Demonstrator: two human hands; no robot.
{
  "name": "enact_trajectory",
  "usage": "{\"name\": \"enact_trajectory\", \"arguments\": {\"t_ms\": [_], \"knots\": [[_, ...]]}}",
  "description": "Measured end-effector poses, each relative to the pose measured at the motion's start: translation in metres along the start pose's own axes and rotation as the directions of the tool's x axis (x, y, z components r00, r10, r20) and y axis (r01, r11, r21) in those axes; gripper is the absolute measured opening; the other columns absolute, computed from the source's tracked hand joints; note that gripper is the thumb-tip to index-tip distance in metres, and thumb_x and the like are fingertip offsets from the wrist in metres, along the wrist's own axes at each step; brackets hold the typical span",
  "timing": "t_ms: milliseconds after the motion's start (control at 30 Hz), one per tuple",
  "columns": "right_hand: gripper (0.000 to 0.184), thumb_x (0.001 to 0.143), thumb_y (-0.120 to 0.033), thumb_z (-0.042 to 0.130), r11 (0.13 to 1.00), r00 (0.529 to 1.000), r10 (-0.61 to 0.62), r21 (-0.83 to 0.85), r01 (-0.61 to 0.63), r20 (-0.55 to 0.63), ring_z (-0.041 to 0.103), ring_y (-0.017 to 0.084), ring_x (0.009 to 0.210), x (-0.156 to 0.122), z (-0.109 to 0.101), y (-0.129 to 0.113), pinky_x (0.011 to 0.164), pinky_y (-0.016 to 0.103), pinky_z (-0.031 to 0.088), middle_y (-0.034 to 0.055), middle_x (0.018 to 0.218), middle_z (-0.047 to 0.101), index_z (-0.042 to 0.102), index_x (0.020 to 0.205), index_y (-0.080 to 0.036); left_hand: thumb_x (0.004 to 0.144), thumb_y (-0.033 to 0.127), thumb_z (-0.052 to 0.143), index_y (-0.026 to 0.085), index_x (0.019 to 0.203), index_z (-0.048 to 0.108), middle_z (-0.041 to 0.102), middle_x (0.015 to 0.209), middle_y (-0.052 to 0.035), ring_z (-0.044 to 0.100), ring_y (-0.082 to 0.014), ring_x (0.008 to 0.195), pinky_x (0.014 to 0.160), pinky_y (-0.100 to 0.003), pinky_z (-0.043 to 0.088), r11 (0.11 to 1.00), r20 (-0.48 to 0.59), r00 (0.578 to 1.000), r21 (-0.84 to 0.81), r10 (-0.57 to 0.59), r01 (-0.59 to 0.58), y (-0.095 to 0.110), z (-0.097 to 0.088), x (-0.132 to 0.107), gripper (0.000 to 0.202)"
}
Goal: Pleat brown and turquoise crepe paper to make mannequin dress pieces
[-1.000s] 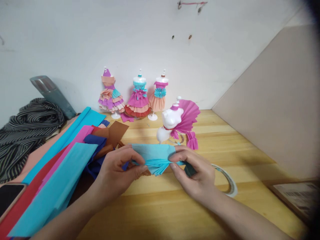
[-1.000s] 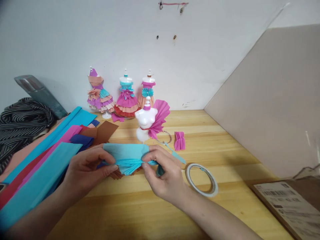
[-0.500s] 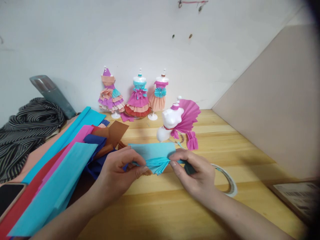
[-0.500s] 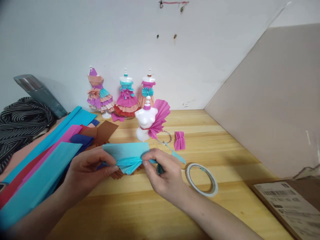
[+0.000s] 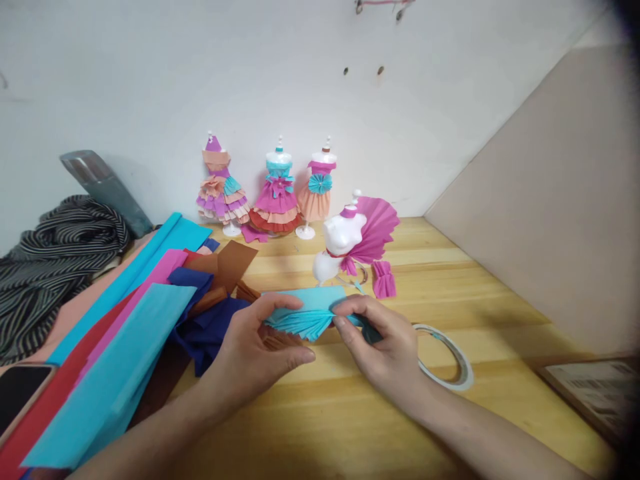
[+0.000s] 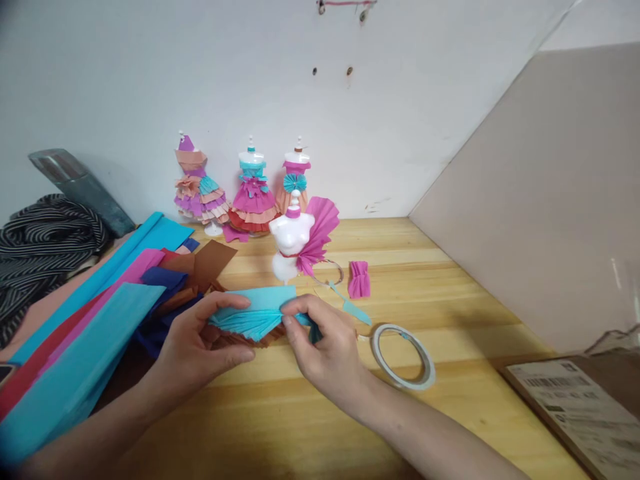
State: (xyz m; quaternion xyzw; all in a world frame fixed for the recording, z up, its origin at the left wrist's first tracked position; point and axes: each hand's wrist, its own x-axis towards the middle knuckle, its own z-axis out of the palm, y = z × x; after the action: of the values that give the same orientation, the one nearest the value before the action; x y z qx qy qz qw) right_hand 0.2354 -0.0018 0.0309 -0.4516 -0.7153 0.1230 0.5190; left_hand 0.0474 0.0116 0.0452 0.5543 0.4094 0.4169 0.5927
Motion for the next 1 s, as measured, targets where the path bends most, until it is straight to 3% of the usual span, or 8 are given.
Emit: {"name": "enact_trajectory", "arguments": {"t_ms": [133, 400, 567, 867, 1000], "knots": [[0.009, 0.084, -0.011, 0.056, 1.000, 1.000, -0.008, 0.017, 0.008, 0.004, 0.059, 0.011, 0.060, -0.001, 0.001, -0.003, 0.054, 0.021, 0.046, -0.0010, 0.069, 0.063, 0.058, 0.082, -0.020, 0.058, 0.021, 0.080, 0.018, 0.089, 0.062, 0.065, 0.065, 0.0028, 0.064, -0.0125, 0.056, 0.050, -0.018, 0.051, 0.982, -0.106, 0.992, 0.184, 0.067, -0.047, 0.001, 0.005, -0.004, 0.036], [0.011, 0.083, -0.009, 0.057, 0.999, 0.999, -0.040, 0.001, 0.040, -0.024, 0.059, 0.011, 0.060, -0.002, 0.004, -0.002, 0.055, 0.021, 0.046, -0.0009, 0.069, 0.064, 0.059, 0.083, -0.020, 0.061, 0.015, 0.073, 0.017, 0.077, 0.060, 0.063, 0.063, 0.0049, 0.056, -0.0069, 0.047, 0.043, -0.013, 0.043, 0.925, -0.203, 0.941, 0.325, 0.271, -0.196, -0.001, 0.014, -0.006, 0.021], [0.011, 0.083, -0.008, 0.056, 0.998, 0.998, -0.063, 0.013, 0.064, -0.027, 0.056, 0.010, 0.057, -0.003, 0.004, -0.004, 0.052, 0.021, 0.043, -0.0011, 0.067, 0.061, 0.058, 0.081, -0.019, 0.067, 0.016, 0.070, 0.016, 0.066, 0.059, 0.061, 0.057, 0.0037, 0.053, -0.0070, 0.048, 0.046, -0.014, 0.041, 0.816, -0.134, 0.905, 0.500, 0.404, -0.290, -0.003, 0.011, -0.007, 0.012], [0.018, 0.081, -0.011, 0.061, 0.993, 0.994, -0.068, 0.099, 0.059, 0.091, 0.061, 0.013, 0.068, 0.002, -0.002, 0.000, 0.062, 0.024, 0.049, 0.0020, 0.081, 0.066, 0.059, 0.096, -0.020, 0.072, 0.014, 0.071, 0.014, 0.065, 0.061, 0.062, 0.057, 0.0025, 0.053, -0.0065, 0.049, 0.044, -0.013, 0.040, 0.805, -0.038, 0.884, 0.431, 0.467, -0.407, 0.001, 0.001, 0.000, 0.012], [0.018, 0.079, -0.011, 0.063, 0.992, 0.989, -0.095, 0.089, 0.085, 0.116, 0.061, 0.014, 0.068, 0.004, -0.004, 0.002, 0.061, 0.024, 0.049, 0.0012, 0.078, 0.065, 0.060, 0.094, -0.021, 0.073, 0.012, 0.070, 0.014, 0.068, 0.064, 0.064, 0.059, 0.0011, 0.055, -0.0076, 0.049, 0.044, -0.015, 0.041, 0.757, 0.034, 0.863, 0.463, 0.504, -0.461, 0.002, -0.005, 0.002, 0.008]]}}
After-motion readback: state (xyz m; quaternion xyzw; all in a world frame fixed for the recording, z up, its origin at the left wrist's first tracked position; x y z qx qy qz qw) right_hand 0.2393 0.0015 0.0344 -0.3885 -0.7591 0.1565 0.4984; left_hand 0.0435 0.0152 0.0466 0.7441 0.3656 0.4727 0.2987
